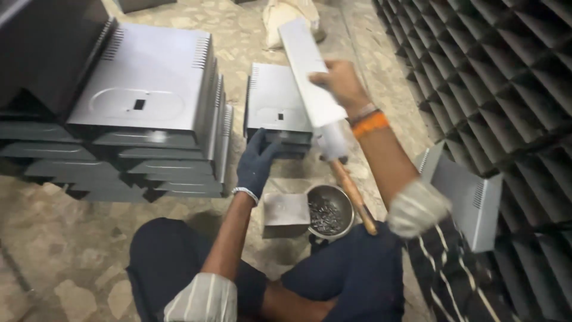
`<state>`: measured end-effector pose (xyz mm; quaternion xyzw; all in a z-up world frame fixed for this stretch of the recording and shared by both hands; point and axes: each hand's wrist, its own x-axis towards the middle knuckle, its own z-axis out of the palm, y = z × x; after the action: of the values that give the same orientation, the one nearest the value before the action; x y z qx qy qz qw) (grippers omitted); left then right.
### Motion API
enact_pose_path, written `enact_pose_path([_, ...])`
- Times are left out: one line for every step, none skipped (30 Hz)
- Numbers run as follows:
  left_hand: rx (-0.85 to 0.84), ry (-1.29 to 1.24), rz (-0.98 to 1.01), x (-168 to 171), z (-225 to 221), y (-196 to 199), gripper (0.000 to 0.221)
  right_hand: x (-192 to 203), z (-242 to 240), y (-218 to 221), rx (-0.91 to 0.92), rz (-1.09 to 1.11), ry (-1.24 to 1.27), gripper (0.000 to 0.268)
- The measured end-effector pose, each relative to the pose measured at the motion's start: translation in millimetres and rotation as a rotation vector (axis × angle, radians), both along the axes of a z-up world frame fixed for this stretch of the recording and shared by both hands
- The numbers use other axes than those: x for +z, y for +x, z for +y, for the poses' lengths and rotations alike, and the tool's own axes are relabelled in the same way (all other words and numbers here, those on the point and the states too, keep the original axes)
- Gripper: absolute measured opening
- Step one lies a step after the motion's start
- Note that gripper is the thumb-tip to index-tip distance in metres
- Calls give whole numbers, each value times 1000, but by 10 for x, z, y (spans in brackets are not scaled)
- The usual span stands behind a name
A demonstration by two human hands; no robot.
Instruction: Using a hammer to fit metal components of a housing together on a production floor.
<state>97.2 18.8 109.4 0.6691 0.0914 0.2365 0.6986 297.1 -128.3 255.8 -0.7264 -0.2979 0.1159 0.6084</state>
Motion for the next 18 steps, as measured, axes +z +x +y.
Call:
enact_pose_path([48,77,43,22,7,-53,75,-136,289,178,-47,-175,-68,37])
enact_pose_path([96,154,86,40,10,-100,75,-276,577,359,-94,-351,-136,34])
enact_pose_path([98,156,91,1,54,-121,75,-330,804,316,-92,-346,-134,34])
enact_pose_path([120,206,101,-38,97,-138,75,-381,1031,276,-146,-308,-197,28])
enact_pose_path([139,257,109,-69,130,-143,76,-421,1238,244,-203,-270,-262,24])
enact_pose_path([136,259,111,-40,187,-180,76,-486,1276,220,-205,-267,-261,24])
enact_pose_path([148,313,109,1,257,-192,80,-528,1327,217,-274,-193,-191,24])
enact_pose_path([160,366,105,39,326,-204,85,-574,1381,213,-343,-119,-120,24])
enact_pose_path([161,365,108,51,377,-208,85,-645,1329,257,-341,-118,-121,24])
enact_pose_path([167,340,289,59,424,-214,91,-720,1273,300,-440,-251,-74,24])
enact_pose_path([166,314,471,63,446,-222,97,-803,1183,339,-541,-383,-29,25])
enact_pose_path([162,313,474,-24,489,-186,97,-876,1030,394,-543,-380,-32,25])
enact_pose_path([161,366,448,-103,517,-134,99,-933,853,460,-617,-545,-133,30])
enact_pose_path([160,418,420,-180,541,-80,101,-987,674,525,-686,-711,-236,35])
enact_pose_path([159,416,415,-302,583,49,101,-1120,503,689,-688,-716,-238,35])
enact_pose_path([191,488,336,-423,620,179,100,-1251,328,852,-660,-666,-423,47])
enact_pose_path([224,559,263,-556,652,278,99,-1405,153,991,-624,-607,-607,59])
enact_pose_path([223,556,263,-613,672,408,99,-1502,75,998,-624,-607,-611,59])
